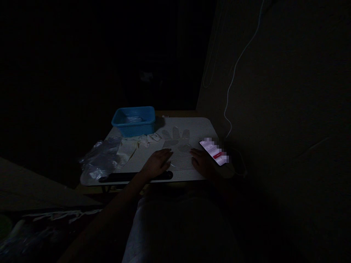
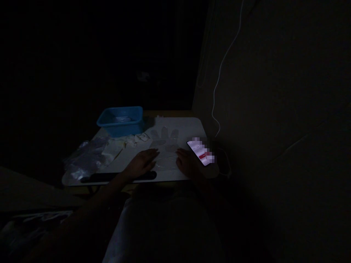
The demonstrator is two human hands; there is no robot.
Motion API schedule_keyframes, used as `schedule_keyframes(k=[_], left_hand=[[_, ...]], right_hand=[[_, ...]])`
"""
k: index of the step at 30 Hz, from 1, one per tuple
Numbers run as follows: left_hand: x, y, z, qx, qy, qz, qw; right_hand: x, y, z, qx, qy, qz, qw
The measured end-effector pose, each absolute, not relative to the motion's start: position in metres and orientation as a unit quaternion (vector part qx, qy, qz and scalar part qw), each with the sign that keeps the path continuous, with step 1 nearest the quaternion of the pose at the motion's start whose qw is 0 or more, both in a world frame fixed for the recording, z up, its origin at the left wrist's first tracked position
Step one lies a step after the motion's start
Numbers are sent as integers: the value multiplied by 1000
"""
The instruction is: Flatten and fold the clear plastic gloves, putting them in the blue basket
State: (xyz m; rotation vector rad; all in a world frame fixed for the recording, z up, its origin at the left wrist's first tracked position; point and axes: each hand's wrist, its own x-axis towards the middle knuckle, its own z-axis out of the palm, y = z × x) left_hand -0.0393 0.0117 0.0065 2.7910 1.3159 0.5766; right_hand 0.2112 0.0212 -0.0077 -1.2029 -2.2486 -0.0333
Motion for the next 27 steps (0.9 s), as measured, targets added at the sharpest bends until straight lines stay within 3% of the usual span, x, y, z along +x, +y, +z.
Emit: schedule_keyframes(k=[20,27], left_hand=[[-43,0,-7,882,396,254,38],[-42,-1,0,831,437,322,120]], right_hand=[[219,19,-14,-443,-835,31,326],[225,14,-10,-380,-862,95,320]])
